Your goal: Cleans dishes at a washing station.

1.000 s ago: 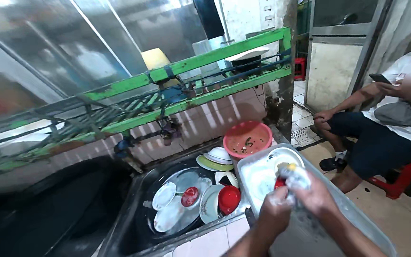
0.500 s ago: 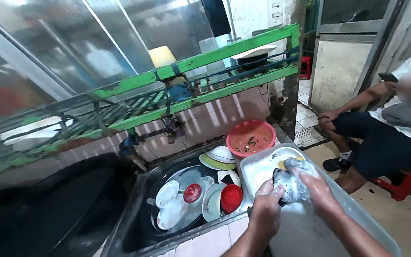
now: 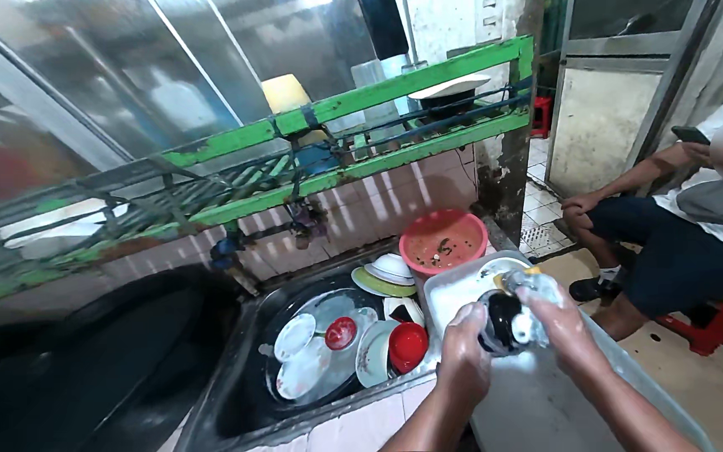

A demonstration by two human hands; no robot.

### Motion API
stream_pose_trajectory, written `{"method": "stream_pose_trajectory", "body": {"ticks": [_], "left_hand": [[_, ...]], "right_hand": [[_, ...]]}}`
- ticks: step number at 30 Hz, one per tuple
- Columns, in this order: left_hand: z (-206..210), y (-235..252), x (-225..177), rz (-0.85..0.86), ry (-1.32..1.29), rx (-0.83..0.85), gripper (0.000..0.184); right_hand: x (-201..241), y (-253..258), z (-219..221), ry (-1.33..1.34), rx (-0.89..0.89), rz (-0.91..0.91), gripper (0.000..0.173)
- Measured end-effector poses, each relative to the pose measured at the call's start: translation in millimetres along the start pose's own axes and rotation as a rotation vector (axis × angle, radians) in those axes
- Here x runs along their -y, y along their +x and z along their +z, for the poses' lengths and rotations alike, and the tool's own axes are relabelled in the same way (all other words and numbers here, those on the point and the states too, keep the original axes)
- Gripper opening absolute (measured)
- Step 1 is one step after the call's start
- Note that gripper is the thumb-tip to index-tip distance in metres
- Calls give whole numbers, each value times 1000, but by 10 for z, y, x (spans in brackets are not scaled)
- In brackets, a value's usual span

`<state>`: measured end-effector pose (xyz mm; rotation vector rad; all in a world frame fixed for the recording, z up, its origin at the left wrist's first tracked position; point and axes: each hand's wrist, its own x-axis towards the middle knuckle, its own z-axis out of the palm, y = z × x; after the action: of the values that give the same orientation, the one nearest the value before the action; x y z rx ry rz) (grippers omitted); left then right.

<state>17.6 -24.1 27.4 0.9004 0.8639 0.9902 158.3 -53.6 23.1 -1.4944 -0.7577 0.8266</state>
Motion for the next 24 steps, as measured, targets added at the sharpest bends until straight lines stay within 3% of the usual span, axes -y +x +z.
{"method": "stream_pose_trajectory", "body": {"ticks": [2,4,8,9,13,14,16,18,20,23,24], "left_hand": [[-53,-28,103,185,325,85,29],[-67,-49,117,318,427,107,25],[-4,-23,-118,469,298,71,26],[9,9,-131,432,250,43,29],[92,127,-124,-116,-63,3,52],[112,155,-97,-202,-180,-16,52],[49,212,-41,-230,-228,-38,52],[-55,276,-5,-80,-58,-52,48],[-146,283,52,161,239,15,46],[-68,233,331,737,636,154,37],[-7,211,394,811,678,151,34]], "right_hand": [[84,-87,26,-311,115,-173,54],[115,-157,72,-390,146,-344,57],[241,17,-60,136,73,-34,51],[326,-17,-71,109,41,-55,53],[444,-182,-3,-359,79,-436,51],[415,-188,7,-385,128,-422,51],[377,-135,-18,-184,204,-111,50],[253,-43,-115,12,214,103,49],[129,8,-199,46,198,192,42],[141,-1,-135,9,129,316,30],[162,-31,-82,-5,110,304,27]]}}
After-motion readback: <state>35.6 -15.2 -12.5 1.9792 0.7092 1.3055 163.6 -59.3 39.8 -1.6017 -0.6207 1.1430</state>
